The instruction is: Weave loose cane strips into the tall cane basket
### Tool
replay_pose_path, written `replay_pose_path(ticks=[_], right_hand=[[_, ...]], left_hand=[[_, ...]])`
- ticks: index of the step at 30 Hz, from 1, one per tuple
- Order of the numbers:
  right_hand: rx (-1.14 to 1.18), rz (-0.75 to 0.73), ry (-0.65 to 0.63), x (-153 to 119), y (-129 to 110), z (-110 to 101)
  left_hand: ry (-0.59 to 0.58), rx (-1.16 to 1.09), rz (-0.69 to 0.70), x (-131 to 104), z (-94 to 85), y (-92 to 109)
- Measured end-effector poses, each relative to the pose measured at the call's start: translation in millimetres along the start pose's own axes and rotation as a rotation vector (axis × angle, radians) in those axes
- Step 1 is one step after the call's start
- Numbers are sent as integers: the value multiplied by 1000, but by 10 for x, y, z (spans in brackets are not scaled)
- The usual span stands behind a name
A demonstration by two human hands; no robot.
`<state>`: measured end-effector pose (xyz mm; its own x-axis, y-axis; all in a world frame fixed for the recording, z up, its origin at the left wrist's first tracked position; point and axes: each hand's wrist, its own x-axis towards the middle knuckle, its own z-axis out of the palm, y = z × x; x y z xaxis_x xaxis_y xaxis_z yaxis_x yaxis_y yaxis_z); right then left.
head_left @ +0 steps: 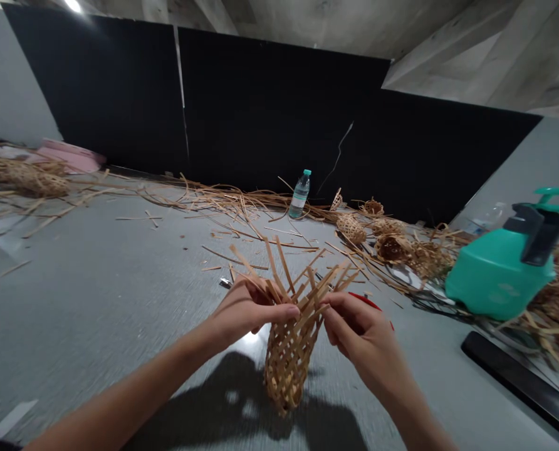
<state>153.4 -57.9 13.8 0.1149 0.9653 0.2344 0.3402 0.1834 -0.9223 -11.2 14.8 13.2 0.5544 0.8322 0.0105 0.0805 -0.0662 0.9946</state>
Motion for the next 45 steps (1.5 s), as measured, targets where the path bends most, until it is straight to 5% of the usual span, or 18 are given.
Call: replay_pose_path(ticks=[6, 24, 31, 36, 45], right_hand=[[95, 69, -89, -11, -45, -15], [-209, -35, -182, 48, -164, -107], [-204, -286, 174, 46, -142, -64], [-186, -305, -31, 78, -227, -113], [-108, -232, -50, 131, -280, -36]], left_hand=[[-22, 12, 2, 7, -7, 2], [-88, -3, 42, -36, -6, 58], [-83, 3, 38, -30, -17, 41], [-79, 6, 40, -32, -12, 53], [-103, -31, 80, -37, 11, 67]])
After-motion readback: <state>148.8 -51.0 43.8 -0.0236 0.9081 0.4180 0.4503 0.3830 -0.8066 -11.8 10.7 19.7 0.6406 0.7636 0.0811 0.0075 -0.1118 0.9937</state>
